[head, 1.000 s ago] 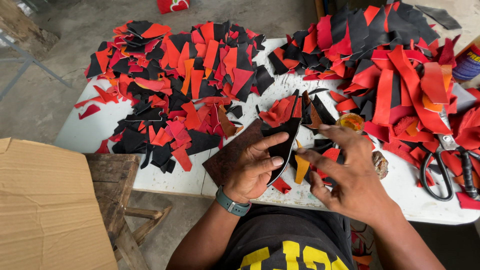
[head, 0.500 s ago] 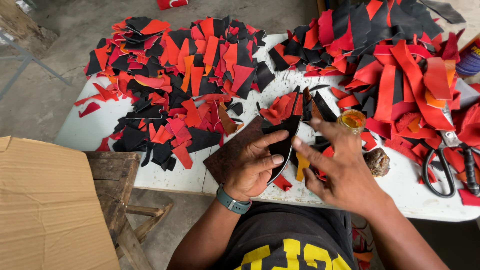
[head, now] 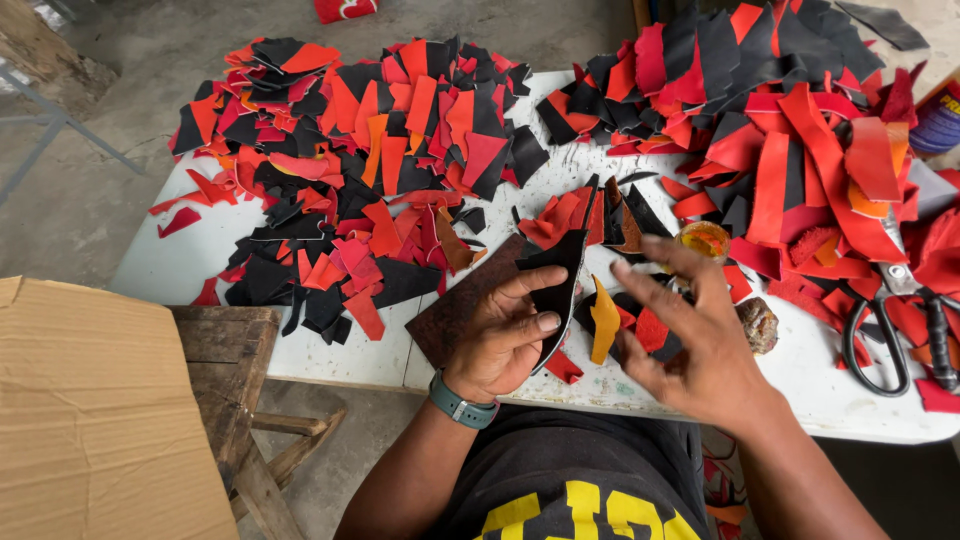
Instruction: The person repeatedly picks up small red, black, and yellow foam pieces from a table, aligns them, and presses them together by hand. They place the assembled pieces into a cardboard box. The process is repeated continuously throughout the clip.
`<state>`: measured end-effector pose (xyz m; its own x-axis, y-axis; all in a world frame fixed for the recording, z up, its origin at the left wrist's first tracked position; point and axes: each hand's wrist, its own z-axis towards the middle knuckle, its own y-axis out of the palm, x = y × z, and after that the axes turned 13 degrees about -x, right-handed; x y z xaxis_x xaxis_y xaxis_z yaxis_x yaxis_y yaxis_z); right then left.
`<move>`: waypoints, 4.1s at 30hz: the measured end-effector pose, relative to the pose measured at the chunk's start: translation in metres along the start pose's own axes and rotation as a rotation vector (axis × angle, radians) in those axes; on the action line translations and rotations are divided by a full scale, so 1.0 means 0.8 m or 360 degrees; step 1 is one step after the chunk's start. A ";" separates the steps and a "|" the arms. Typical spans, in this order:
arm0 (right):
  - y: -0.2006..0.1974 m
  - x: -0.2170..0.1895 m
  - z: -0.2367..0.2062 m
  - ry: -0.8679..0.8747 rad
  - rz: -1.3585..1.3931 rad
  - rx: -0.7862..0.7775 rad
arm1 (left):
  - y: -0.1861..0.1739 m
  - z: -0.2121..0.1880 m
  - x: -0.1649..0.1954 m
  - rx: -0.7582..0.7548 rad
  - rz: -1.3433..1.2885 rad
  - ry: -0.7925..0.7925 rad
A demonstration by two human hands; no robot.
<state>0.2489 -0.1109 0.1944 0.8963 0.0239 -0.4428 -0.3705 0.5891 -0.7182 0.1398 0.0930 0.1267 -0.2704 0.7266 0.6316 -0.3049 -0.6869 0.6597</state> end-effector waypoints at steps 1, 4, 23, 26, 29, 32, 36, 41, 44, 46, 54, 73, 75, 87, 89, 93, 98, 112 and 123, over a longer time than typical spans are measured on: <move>-0.002 0.004 0.001 0.0009 -0.0032 0.0012 | 0.002 -0.001 0.000 0.0008 -0.0006 -0.0019; -0.026 0.033 0.005 0.0202 -0.0364 0.0014 | 0.000 -0.005 0.001 0.0026 0.0044 0.0005; -0.060 0.161 0.023 0.0804 -0.0898 -0.1053 | -0.018 -0.026 0.000 0.0220 0.0332 -0.0092; -0.062 0.158 0.026 0.0792 -0.0795 -0.1019 | -0.008 -0.021 0.000 0.0495 0.0256 -0.0247; -0.067 0.128 0.024 0.0709 -0.0705 -0.0599 | -0.005 -0.015 0.002 0.0151 0.0419 0.0051; -0.056 0.074 0.003 0.0314 0.0346 -0.0253 | -0.002 -0.011 0.003 0.0037 0.0608 0.0137; -0.012 0.017 -0.017 0.0030 0.1159 -0.0398 | 0.011 -0.007 -0.002 0.0069 0.0716 0.0099; -0.001 0.004 -0.006 0.0076 0.1361 -0.0510 | 0.026 0.000 0.003 0.0148 0.0981 0.0068; 0.000 0.000 -0.002 0.0117 0.1348 -0.0548 | 0.029 0.000 0.008 0.0183 0.1138 0.0081; 0.001 -0.003 -0.004 0.0156 0.1274 -0.0575 | 0.030 -0.001 0.010 0.0221 0.1161 0.0058; 0.004 -0.012 -0.003 0.0182 0.0991 -0.0594 | 0.033 0.006 0.021 0.0190 0.1343 0.0187; 0.000 -0.026 0.006 -0.0104 -0.0579 -0.0003 | 0.034 0.002 0.023 -0.0146 0.0379 0.0101; -0.001 -0.022 0.007 -0.0108 -0.0634 0.0000 | 0.035 0.003 0.023 -0.0159 0.0363 0.0089; -0.006 -0.024 0.001 -0.0306 -0.0401 0.0022 | 0.038 0.007 0.027 -0.0100 0.0398 0.0088; -0.004 -0.024 -0.002 -0.0327 -0.0288 0.0038 | 0.036 0.007 0.027 -0.0155 0.0487 0.0149; 0.005 -0.028 -0.017 -0.0337 -0.0253 -0.0007 | 0.026 0.002 0.023 -0.0057 0.0419 0.0063; 0.003 -0.041 -0.040 -0.0316 -0.0190 0.0045 | 0.014 0.000 0.021 -0.0253 0.0099 0.0350; -0.009 -0.048 -0.019 -0.0371 -0.0239 0.0024 | 0.032 -0.004 0.012 -0.0113 0.0004 0.0066; -0.006 -0.032 0.003 -0.0228 -0.0400 0.0089 | 0.044 -0.011 0.009 -0.0136 0.0003 0.0010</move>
<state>0.2285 -0.1128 0.2106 0.9850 -0.0169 -0.1718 -0.1223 0.6344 -0.7633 0.1189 0.0742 0.1505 -0.2769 0.7255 0.6300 -0.3810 -0.6848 0.6212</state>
